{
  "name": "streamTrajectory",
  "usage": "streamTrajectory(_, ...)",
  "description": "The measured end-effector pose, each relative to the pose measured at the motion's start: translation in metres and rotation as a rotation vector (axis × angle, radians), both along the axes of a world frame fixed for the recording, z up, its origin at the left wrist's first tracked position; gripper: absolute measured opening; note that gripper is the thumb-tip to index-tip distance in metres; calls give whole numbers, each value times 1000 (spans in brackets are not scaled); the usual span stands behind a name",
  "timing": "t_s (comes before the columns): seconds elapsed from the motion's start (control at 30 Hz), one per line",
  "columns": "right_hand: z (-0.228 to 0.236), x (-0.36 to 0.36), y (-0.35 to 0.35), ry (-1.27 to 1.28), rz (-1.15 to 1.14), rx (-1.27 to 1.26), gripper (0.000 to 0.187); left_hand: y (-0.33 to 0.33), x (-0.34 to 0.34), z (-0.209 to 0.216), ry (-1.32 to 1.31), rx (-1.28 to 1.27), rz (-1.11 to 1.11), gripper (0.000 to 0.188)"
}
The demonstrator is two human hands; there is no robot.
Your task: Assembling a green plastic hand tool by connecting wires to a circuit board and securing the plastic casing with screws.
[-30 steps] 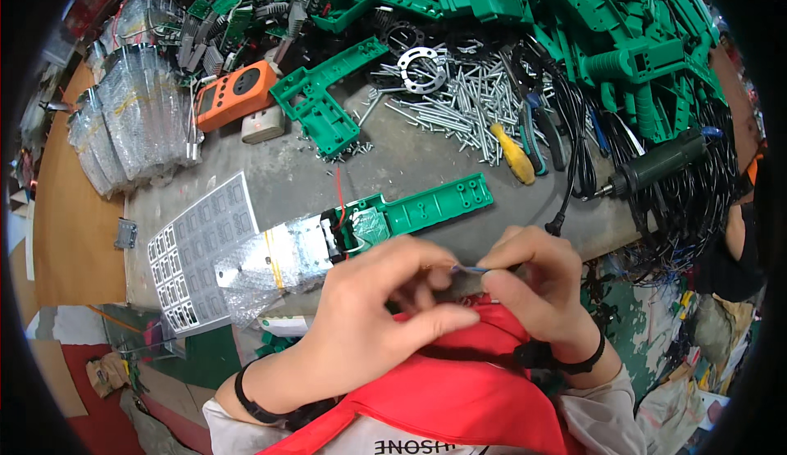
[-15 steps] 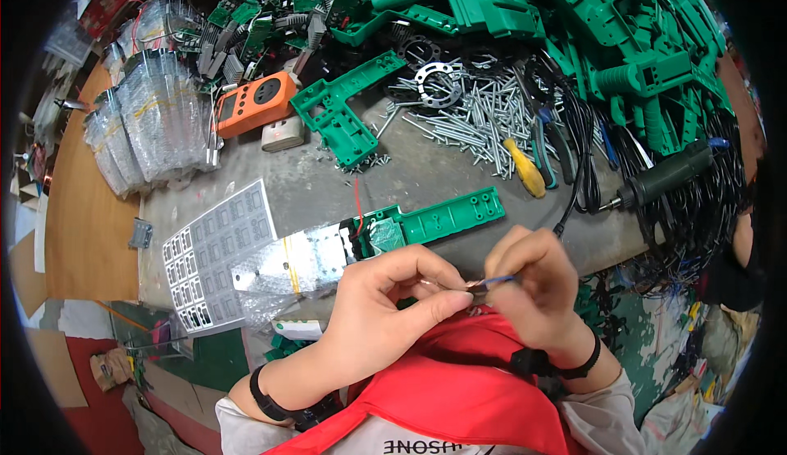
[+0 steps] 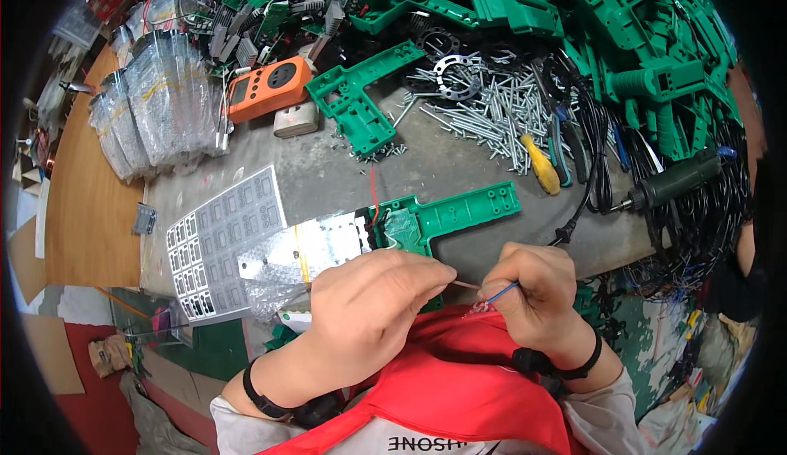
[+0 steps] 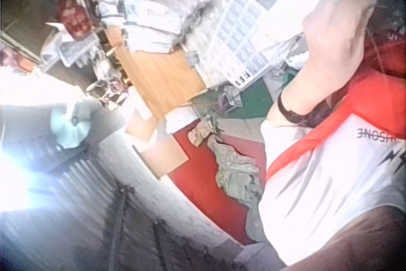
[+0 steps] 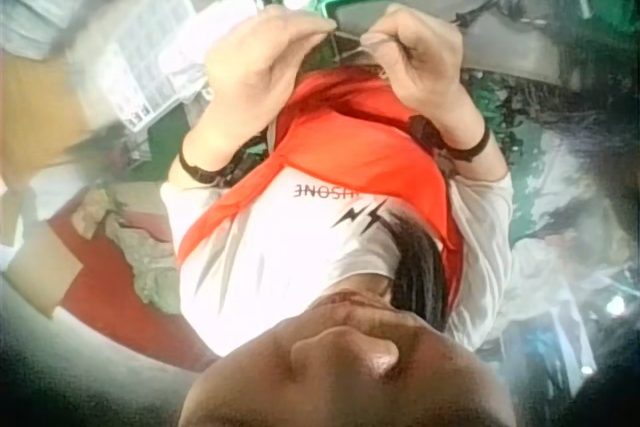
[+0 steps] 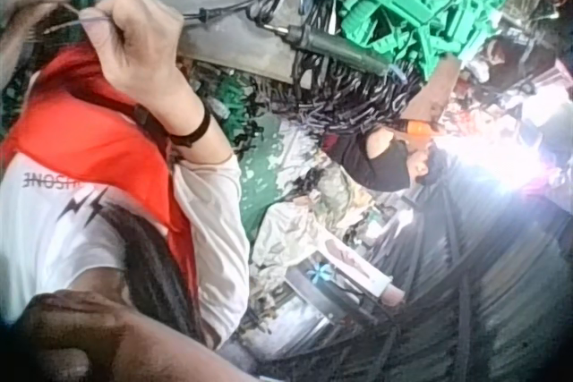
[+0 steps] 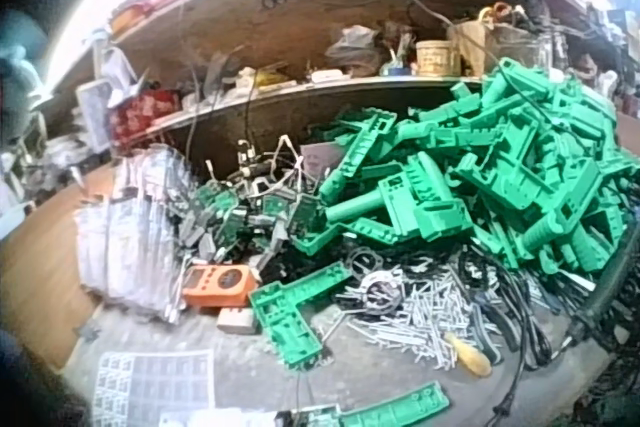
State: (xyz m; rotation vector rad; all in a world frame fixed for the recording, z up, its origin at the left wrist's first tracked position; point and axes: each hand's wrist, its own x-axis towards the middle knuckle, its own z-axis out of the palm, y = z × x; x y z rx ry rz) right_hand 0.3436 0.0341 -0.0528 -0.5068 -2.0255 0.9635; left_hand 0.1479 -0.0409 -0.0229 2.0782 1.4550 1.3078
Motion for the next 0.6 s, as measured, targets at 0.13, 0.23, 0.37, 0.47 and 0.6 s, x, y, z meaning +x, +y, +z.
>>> streamTrajectory(0.13,-3,-2,-3,-5,25,-17,18,-1,2,-5,175,160,91,24)
streamTrajectory(0.23,2,-8,-5,-8,54,-20,18,0,2,-6,223,204,121,25)
streamTrajectory(0.37,8,-18,-13,-48,60,81,17,-1,2,-4,285,231,160,25)
streamTrajectory(0.47,11,-19,-8,-84,54,84,16,2,-5,2,314,193,191,21)
streamTrajectory(0.6,11,-17,-2,21,82,-226,11,3,-13,8,-538,-384,2,23)
